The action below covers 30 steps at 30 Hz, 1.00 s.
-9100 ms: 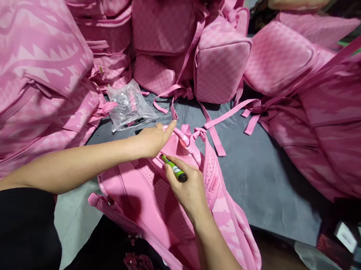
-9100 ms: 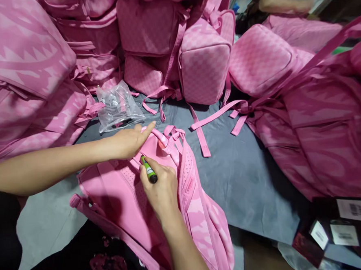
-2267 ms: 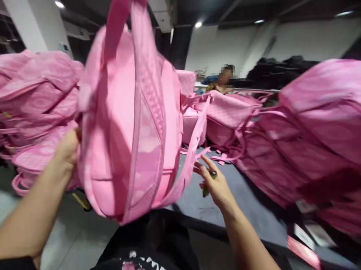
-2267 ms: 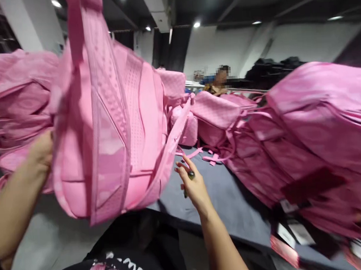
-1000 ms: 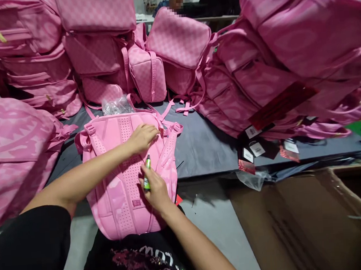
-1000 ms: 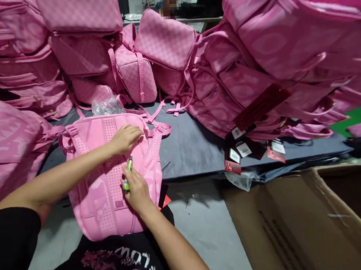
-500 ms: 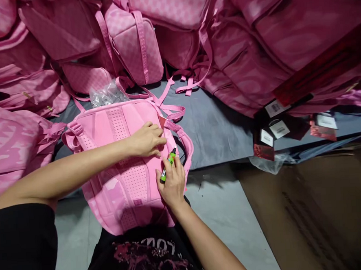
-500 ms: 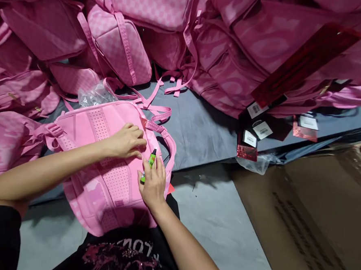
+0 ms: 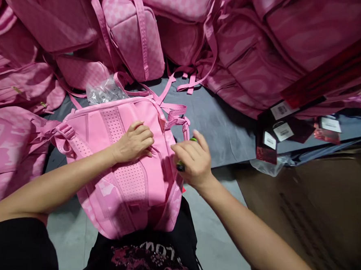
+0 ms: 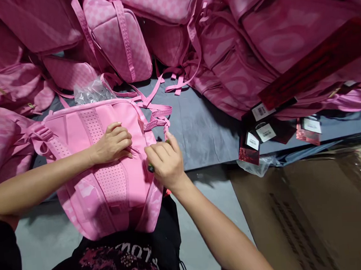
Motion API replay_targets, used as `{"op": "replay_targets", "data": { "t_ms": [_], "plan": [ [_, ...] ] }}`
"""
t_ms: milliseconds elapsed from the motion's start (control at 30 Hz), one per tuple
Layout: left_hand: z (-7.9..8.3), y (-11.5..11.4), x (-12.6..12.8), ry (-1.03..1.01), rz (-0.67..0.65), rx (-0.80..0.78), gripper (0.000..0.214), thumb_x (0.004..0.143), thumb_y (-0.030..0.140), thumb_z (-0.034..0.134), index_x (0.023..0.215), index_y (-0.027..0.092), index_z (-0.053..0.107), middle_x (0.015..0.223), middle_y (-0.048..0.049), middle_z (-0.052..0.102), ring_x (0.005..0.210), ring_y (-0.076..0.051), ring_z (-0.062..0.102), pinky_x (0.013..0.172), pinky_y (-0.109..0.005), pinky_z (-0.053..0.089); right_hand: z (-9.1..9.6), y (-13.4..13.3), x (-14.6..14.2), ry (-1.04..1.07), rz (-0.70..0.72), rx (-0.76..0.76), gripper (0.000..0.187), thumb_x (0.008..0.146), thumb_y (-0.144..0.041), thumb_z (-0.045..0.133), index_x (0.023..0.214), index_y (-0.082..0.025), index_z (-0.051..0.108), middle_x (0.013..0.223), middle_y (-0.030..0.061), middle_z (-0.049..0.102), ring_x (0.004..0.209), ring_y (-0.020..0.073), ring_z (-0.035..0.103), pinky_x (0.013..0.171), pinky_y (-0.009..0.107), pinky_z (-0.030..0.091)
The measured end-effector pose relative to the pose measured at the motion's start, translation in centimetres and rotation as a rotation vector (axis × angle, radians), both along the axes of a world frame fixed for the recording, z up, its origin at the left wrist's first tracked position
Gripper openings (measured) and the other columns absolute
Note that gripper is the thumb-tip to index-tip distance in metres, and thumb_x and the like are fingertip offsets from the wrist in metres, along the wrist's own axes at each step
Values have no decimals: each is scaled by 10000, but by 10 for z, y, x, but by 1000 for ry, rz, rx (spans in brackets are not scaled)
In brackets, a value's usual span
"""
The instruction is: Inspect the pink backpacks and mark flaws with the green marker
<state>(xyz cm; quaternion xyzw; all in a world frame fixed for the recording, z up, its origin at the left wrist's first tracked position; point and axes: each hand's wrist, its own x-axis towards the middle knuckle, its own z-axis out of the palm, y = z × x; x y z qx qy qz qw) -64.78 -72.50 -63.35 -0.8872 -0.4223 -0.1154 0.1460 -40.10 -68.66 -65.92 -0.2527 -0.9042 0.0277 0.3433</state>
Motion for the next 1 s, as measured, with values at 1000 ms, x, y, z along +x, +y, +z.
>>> {"op": "replay_targets", "data": {
  "t_ms": [1000],
  "plan": [
    [53, 37, -49, -272, 913, -108, 560, 952, 610, 387, 1014, 154, 705, 973, -147, 736, 981, -359, 683, 832, -451, 487, 12, 56, -61, -557, 191, 143, 147, 970, -192, 511, 889, -177, 633, 754, 41, 631, 636, 149, 535, 574, 295, 279]
  ]
}}
